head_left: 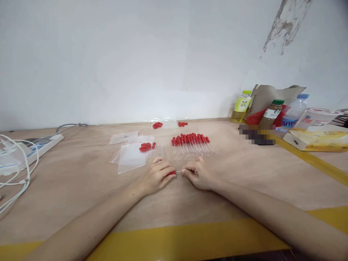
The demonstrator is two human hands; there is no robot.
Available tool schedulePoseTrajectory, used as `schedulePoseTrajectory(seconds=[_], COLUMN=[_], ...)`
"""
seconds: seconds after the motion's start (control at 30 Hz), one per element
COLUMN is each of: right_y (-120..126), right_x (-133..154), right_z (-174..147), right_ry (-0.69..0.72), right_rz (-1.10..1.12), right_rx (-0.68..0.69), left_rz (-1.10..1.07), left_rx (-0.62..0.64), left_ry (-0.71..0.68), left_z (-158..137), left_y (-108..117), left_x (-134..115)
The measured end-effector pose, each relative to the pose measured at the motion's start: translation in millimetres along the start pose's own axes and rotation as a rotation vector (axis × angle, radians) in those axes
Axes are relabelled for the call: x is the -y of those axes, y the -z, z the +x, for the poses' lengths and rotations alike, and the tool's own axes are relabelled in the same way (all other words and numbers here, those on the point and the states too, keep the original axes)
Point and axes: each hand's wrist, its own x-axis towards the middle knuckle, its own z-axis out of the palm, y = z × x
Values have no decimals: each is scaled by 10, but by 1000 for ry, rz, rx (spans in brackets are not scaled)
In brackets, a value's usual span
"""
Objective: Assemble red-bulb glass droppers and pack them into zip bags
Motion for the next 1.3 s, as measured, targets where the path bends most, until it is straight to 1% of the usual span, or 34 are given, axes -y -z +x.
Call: schedulePoseTrajectory(seconds=[0.13,0.2,0.27,0.3,0.33,0.37,0.4,0.47,0.5,0.57,0.6,0.67,0.73,0.83,1.0,1.1,1.2,1.3], right_y=[94,141,170,180,190,202,216,250,265,273,261,200,104,-44,-168,-184,-190,-202], right_x=[35,79,110,111,99,73,35,-61,-107,-173,-187,-183,-164,-159,-211,-224,-206,-142], right_z=[14,8,1,3,13,33,67,174,245,406,489,649,785,931,1014,1002,982,979], right_ry=[64,95,100,95,87,65,26,-106,-194,-368,-438,-529,-572,-613,-652,-645,-604,-500], right_rz=[-86,-152,-185,-187,-175,-145,-95,27,76,83,49,-44,-145,-256,-309,-320,-358,-401], right_rx=[0,20,55,65,73,79,84,62,29,-97,-149,-212,-223,-192,-135,-127,-136,-160], left_rz=[-55,-92,-139,-158,-169,-170,-163,-141,-129,-87,-53,40,140,246,299,326,334,289], left_rx=[5,68,153,175,162,113,39,-132,-203,-299,-324,-341,-336,-315,-244,-247,-261,-271], left_ry=[59,62,42,43,58,92,144,287,366,510,561,617,646,690,749,752,732,717], left_z=[35,54,61,57,47,31,11,-38,-62,-102,-118,-142,-161,-183,-187,-181,-185,-193], left_y=[77,133,177,188,191,186,174,139,120,93,88,96,123,166,182,172,170,177], left_x=[68,86,91,95,103,119,144,223,274,383,435,520,574,611,641,664,712,780])
